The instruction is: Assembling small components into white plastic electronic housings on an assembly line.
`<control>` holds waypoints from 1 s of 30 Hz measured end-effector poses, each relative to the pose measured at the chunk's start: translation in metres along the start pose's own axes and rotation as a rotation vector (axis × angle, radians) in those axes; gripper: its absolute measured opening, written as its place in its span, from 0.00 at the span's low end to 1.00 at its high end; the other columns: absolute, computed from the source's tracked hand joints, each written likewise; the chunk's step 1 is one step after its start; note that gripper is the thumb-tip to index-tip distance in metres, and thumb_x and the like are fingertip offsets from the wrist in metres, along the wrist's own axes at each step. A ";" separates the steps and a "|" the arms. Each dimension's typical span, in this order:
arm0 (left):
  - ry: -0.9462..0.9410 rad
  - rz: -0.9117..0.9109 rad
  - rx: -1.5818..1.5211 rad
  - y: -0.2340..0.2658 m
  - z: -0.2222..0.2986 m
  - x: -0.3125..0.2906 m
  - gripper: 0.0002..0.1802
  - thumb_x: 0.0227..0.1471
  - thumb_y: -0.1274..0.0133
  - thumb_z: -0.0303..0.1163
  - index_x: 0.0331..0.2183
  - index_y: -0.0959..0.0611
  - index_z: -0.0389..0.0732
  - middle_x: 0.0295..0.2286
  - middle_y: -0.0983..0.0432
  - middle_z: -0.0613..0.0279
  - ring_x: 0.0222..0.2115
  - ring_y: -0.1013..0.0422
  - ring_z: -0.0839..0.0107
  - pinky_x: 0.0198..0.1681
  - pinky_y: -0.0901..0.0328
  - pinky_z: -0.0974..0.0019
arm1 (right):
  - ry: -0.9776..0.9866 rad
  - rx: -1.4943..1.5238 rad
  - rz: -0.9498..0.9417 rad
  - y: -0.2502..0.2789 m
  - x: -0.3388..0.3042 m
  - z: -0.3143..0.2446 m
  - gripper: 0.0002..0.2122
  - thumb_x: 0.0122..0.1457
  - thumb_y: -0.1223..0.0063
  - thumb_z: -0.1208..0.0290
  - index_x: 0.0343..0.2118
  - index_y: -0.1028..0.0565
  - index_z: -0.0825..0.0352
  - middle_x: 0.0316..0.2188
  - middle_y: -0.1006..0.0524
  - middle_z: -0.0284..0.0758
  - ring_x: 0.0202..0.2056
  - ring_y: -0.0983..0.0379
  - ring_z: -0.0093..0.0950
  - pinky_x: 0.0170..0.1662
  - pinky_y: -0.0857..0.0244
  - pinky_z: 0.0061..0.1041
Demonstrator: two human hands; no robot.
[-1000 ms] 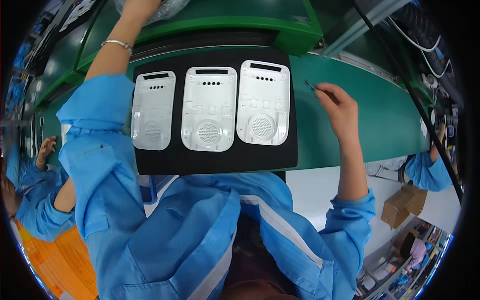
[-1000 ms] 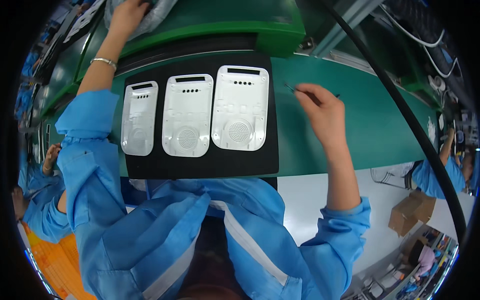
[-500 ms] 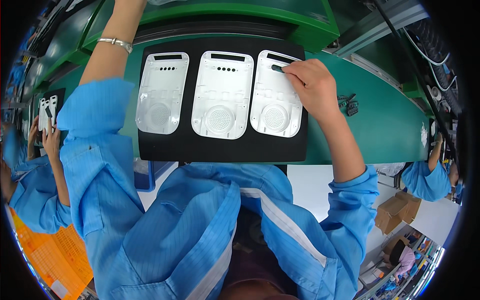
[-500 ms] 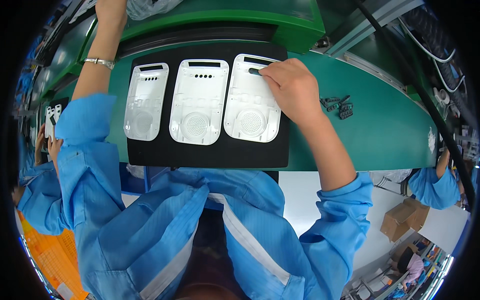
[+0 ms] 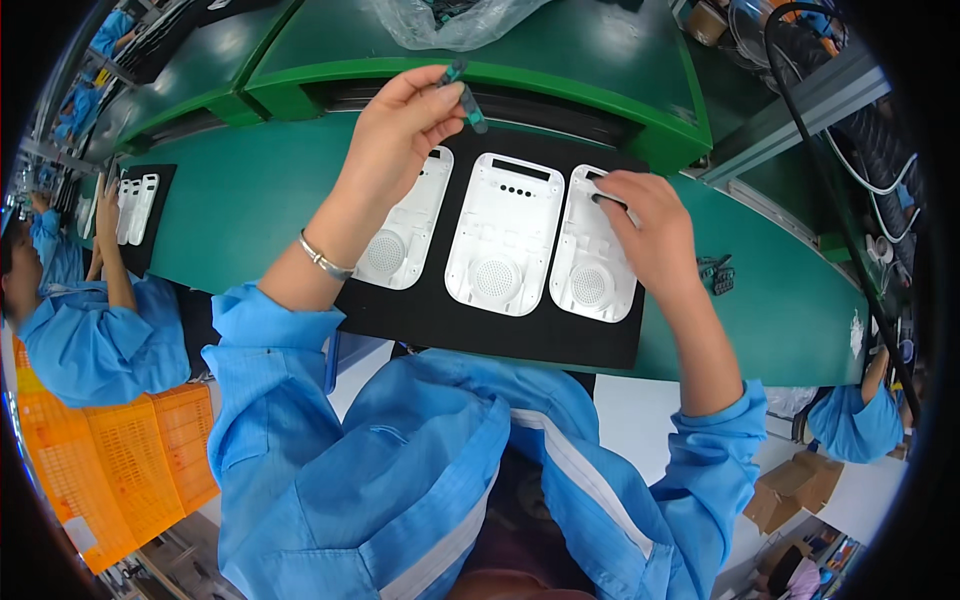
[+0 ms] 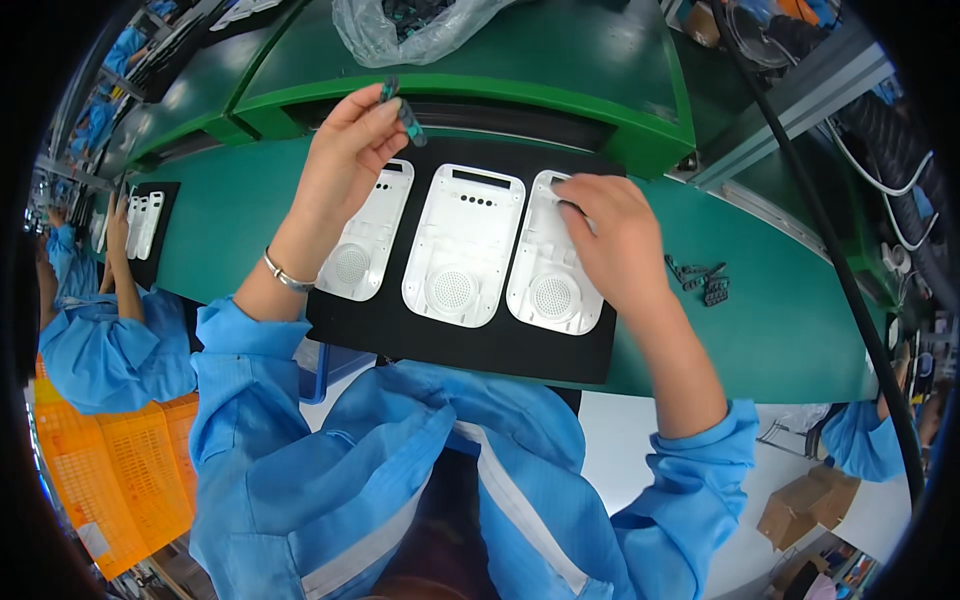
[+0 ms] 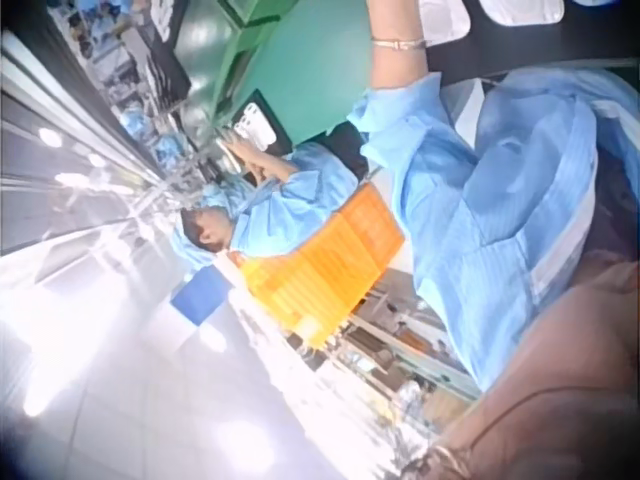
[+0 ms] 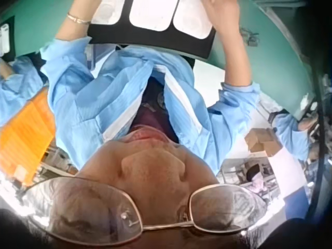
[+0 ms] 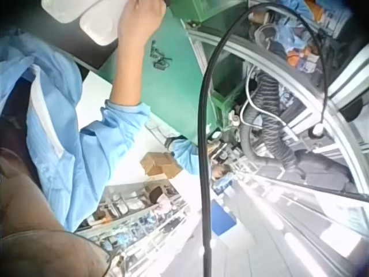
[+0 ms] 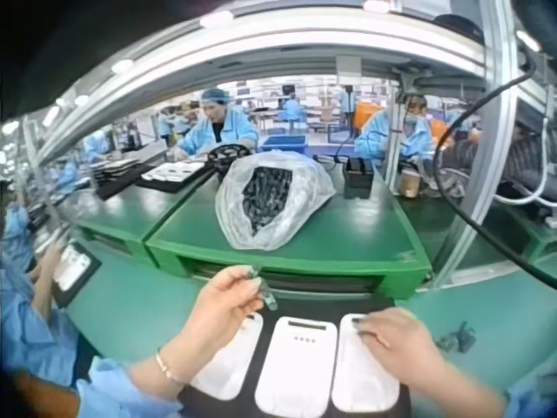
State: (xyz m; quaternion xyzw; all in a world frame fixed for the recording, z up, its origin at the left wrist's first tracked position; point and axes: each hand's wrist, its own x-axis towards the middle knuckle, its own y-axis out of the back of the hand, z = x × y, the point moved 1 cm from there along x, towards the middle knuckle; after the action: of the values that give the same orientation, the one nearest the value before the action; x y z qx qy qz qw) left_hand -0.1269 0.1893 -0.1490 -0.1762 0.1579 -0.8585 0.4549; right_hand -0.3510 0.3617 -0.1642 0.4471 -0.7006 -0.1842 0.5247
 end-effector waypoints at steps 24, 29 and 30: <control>0.045 0.095 0.535 0.031 0.000 -0.050 0.10 0.46 0.42 0.24 0.35 0.20 0.37 0.28 0.25 0.67 0.29 0.30 0.81 0.33 0.35 0.77 | -0.019 -0.007 -0.084 -0.051 0.031 -0.045 0.08 0.44 0.45 0.77 0.30 0.22 0.67 0.27 0.25 0.36 0.33 0.29 0.35 0.35 0.32 0.31; 0.040 0.106 0.773 0.036 0.001 -0.050 0.11 0.47 0.43 0.27 0.36 0.20 0.36 0.26 0.25 0.67 0.27 0.31 0.81 0.32 0.35 0.77 | 0.052 -0.156 -0.271 -0.057 0.033 -0.051 0.09 0.46 0.47 0.80 0.32 0.23 0.66 0.29 0.26 0.36 0.35 0.28 0.35 0.37 0.32 0.31; 0.012 0.106 0.865 0.038 0.000 -0.050 0.12 0.48 0.43 0.28 0.37 0.20 0.36 0.26 0.25 0.67 0.27 0.31 0.81 0.32 0.35 0.77 | 0.048 -0.157 -0.274 -0.059 0.034 -0.049 0.09 0.46 0.47 0.80 0.32 0.23 0.66 0.29 0.26 0.36 0.35 0.28 0.35 0.37 0.32 0.31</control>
State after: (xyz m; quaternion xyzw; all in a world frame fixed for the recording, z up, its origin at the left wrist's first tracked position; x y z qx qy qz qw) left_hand -0.0732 0.2111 -0.1732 0.0441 -0.2049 -0.8220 0.5295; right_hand -0.2826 0.3128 -0.1688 0.5002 -0.6037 -0.2977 0.5447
